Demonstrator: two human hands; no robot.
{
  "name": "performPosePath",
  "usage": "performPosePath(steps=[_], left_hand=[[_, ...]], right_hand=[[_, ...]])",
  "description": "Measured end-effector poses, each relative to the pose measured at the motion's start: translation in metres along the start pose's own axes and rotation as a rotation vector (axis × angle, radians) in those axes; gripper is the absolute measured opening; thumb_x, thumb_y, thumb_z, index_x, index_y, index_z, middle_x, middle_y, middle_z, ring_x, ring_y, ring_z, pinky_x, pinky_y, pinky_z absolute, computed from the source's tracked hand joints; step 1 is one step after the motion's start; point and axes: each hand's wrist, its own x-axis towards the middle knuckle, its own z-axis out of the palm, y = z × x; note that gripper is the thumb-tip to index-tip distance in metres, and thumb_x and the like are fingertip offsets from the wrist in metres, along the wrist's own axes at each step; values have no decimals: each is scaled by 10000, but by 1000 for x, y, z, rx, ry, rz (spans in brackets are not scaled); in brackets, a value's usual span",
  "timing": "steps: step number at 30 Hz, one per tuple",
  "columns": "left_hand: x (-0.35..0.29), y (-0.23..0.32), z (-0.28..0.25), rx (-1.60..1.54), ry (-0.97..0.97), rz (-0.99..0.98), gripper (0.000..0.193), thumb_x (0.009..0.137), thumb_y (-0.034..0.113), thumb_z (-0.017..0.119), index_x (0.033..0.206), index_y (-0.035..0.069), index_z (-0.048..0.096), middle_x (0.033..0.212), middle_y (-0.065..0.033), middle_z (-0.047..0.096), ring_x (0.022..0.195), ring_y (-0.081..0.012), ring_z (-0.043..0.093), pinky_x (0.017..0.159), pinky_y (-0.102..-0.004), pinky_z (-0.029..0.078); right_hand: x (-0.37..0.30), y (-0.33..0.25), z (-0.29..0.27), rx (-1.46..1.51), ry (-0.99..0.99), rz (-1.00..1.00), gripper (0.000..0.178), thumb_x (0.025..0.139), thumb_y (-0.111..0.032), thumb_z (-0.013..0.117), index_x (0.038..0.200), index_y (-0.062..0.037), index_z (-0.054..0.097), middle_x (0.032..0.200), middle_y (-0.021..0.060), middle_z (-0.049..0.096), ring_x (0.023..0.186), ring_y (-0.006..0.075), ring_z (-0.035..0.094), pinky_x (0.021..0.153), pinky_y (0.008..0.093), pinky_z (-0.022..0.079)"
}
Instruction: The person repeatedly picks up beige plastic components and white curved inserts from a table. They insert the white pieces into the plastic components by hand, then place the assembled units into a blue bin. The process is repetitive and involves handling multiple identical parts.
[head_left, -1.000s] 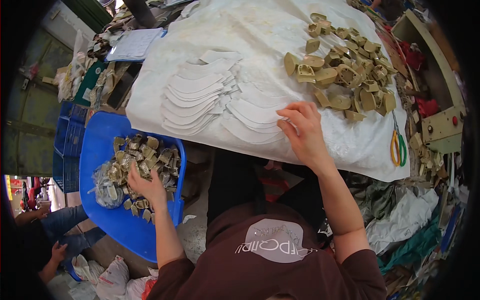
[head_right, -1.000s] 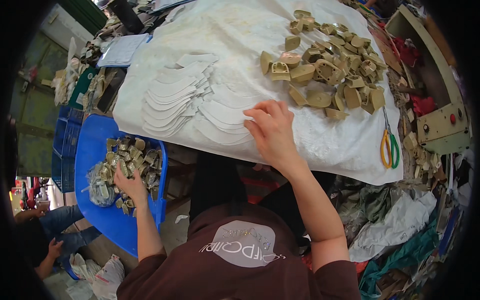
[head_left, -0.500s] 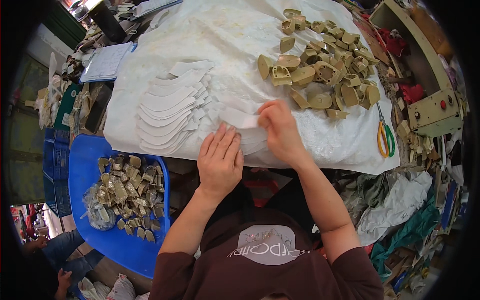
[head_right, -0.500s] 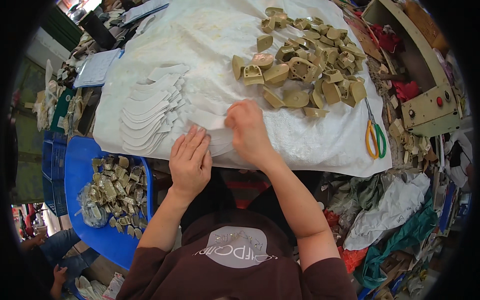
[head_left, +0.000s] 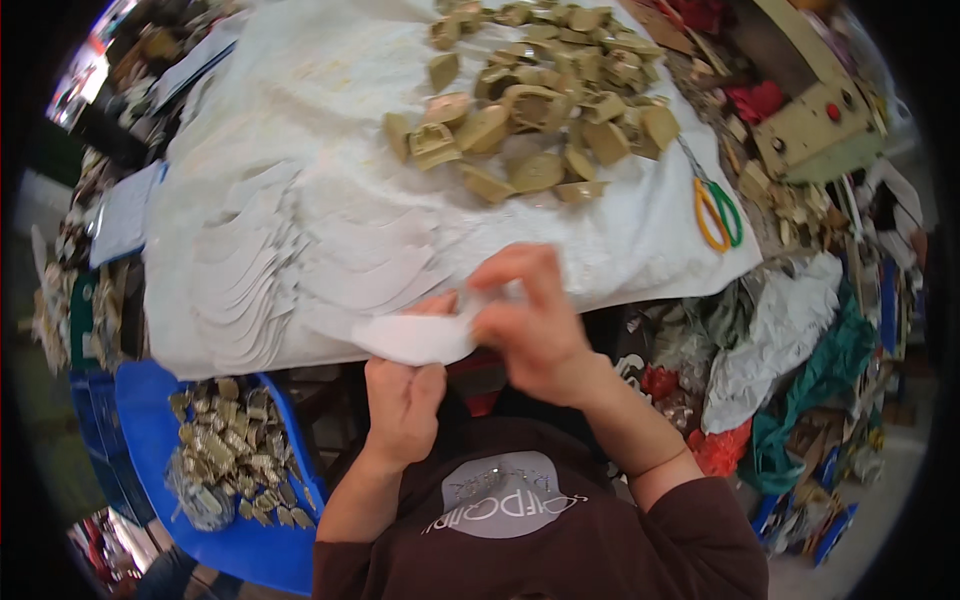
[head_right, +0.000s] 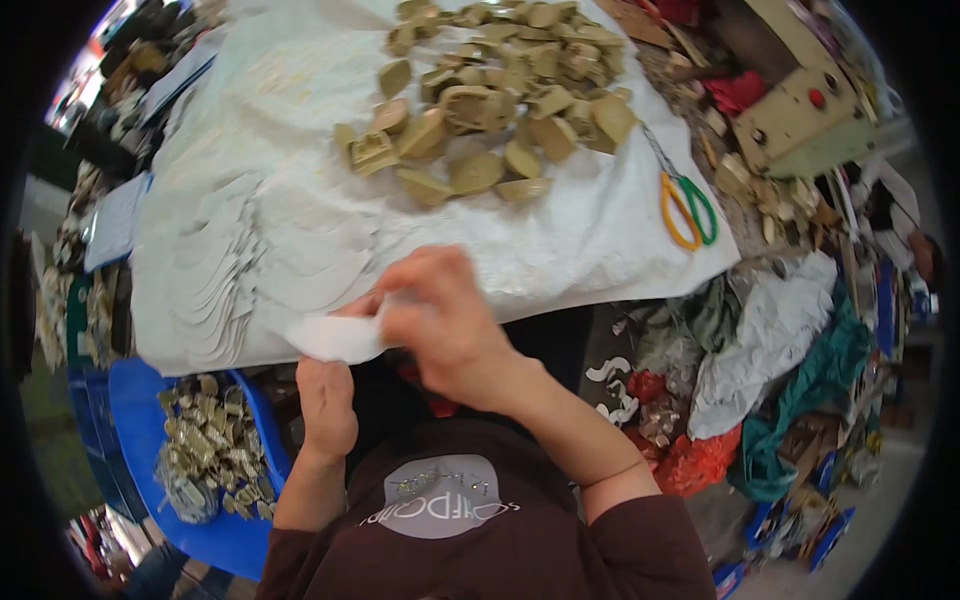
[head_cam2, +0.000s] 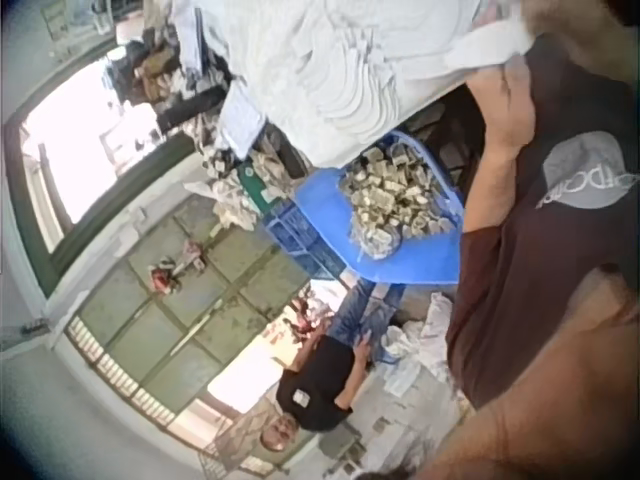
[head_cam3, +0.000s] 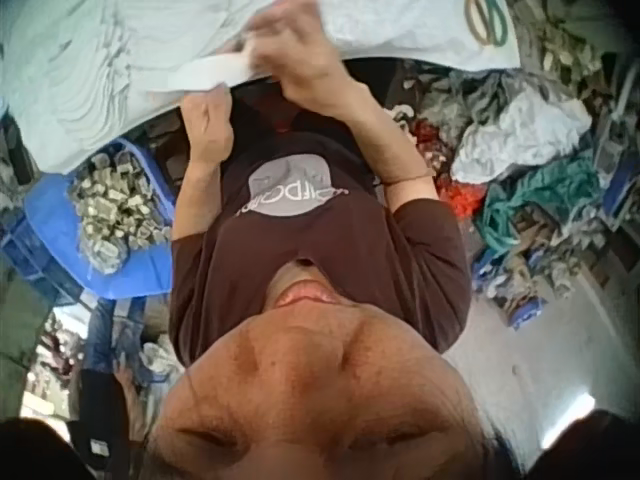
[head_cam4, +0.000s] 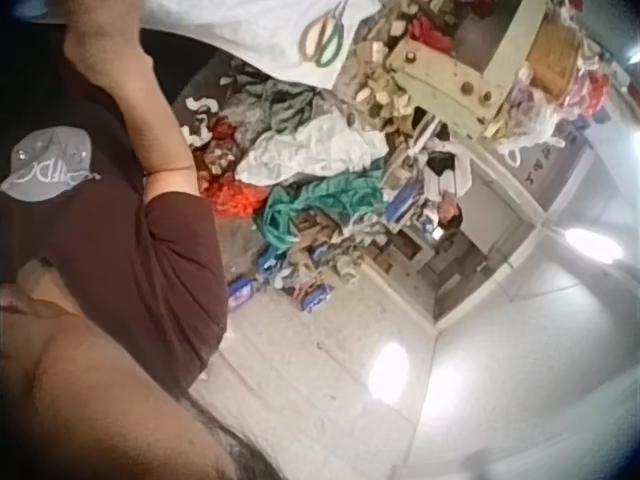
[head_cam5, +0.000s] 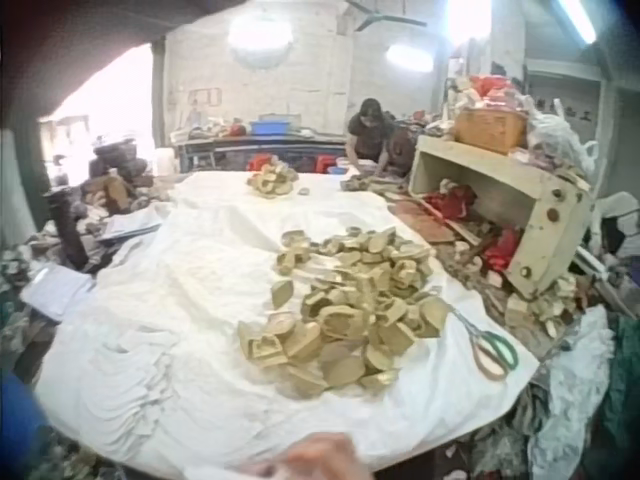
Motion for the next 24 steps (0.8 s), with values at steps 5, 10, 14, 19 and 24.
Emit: performPosePath(steps=[5, 10, 14, 19, 24], left_hand=[[13, 7, 20, -617, 218, -458, 429, 1002, 241, 367, 1272, -76, 470, 851, -82, 592, 713, -107, 507, 626, -233, 397], [14, 0, 27, -682, 183, -487, 430, 1006, 246, 361, 1271, -75, 470, 804, -75, 576, 695, -114, 508, 604, -237, 390], [11, 1, 30, -694, 146, -507, 421, 1003, 238, 372, 1258, -78, 480, 807, -81, 585, 680, -118, 517, 594, -237, 385], [9, -1, 27, -703, 165, -523, 410, 999, 230, 387, 1245, -82, 487, 815, -87, 598, 679, -126, 534, 590, -242, 397], [5, -4, 24, -715, 177, -510, 382, 993, 205, 412, 1244, -74, 486, 813, -90, 604, 687, -128, 546, 593, -240, 406]], right_hand=[[-6, 28, -28, -99, 152, 157, 269, 667, -2, 709, 881, -66, 557, 1031, 112, 536, 983, 333, 489, 836, 409, 422], [-8, 80, -61, -538, 380, 379, 252, 794, -152, 696, 998, -41, 597, 978, 120, 581, 949, 322, 527, 821, 412, 410], [-4, 87, -55, -613, 64, 813, 273, 816, -251, 676, 993, -54, 612, 825, 73, 611, 855, 278, 537, 784, 405, 365], [-27, 90, -38, -467, 360, 442, 278, 729, -145, 676, 982, -56, 603, 797, 56, 601, 776, 258, 510, 761, 392, 351], [-32, 64, -42, -446, 355, 416, 334, 658, -38, 628, 989, -72, 598, 852, 62, 547, 812, 262, 490, 751, 381, 356]])
